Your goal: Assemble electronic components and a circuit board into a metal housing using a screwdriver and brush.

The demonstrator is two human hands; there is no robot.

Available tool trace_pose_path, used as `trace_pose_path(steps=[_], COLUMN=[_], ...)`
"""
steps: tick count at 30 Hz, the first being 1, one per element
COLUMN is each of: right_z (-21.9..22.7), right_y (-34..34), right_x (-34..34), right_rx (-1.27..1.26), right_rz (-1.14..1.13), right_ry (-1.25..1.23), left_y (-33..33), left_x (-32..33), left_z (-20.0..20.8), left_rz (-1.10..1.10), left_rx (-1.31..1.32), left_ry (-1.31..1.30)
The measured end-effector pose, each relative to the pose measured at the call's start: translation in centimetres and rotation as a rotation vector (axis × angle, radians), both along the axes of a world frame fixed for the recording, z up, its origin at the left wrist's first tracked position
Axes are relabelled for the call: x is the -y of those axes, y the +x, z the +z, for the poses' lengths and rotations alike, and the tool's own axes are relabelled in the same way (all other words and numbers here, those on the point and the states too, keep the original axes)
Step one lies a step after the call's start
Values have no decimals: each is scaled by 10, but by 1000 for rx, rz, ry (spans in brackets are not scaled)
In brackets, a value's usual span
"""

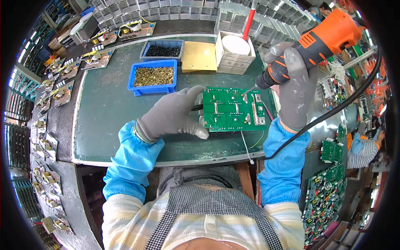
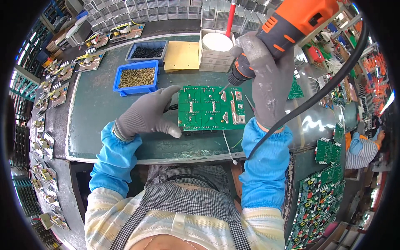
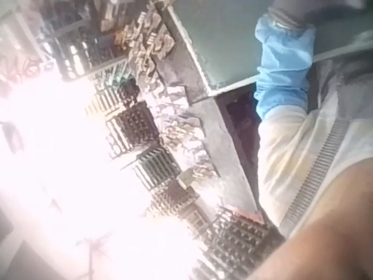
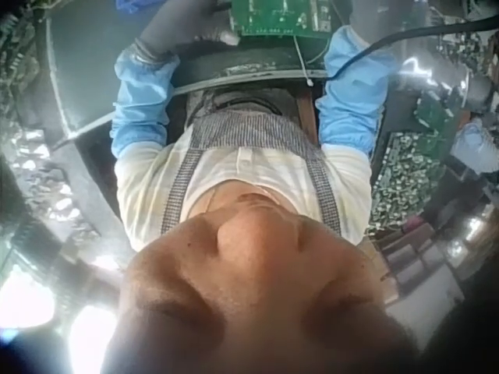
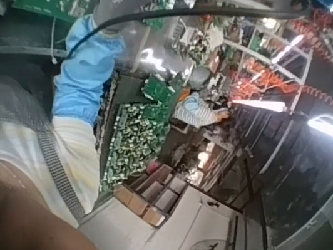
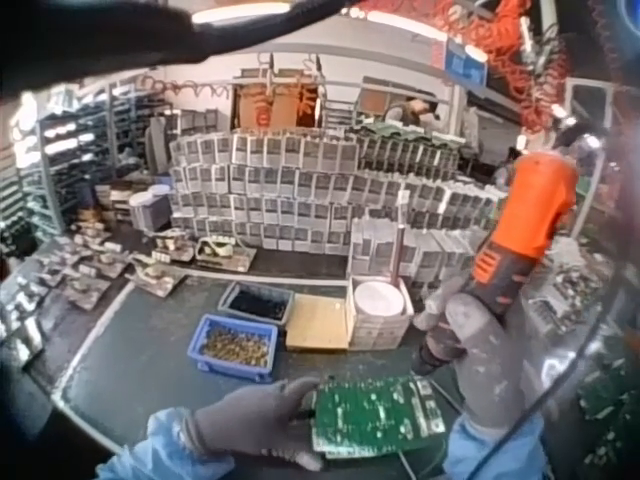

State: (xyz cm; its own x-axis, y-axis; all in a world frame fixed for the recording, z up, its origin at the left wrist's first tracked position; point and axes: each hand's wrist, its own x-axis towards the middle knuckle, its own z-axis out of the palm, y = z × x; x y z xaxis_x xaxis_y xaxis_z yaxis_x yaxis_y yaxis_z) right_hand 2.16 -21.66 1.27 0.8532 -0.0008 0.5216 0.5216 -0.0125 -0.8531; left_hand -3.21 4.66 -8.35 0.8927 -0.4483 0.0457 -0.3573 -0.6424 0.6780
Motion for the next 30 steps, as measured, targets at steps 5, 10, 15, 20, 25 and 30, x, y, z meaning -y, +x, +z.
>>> trace_pose_path(steps=[5,10,15,20,25,30], right_z=[2,1,0,-4,-7,-10], right_y=[-6,-5,-4,-2,-4,-3], right_x=[-5,-1,-1,-1,0,1], right_rx=[-48,-26,-28,-27,23,105], right_rz=[-15,-25,-18,-8,51,102], right_ry=[60,31,66,132,190,211], left_y=[8,15,19,20,22,17], left_x=[-1,-3,-6,-6,-7,-2], left_z=[3,9,-6,1,2,12], left_rz=[16,-28,-42,-44,-72,-67], left_rx=[-47,-78,-21,-63,-55,-63], left_ry=[31,37,-65,-18,2,109])
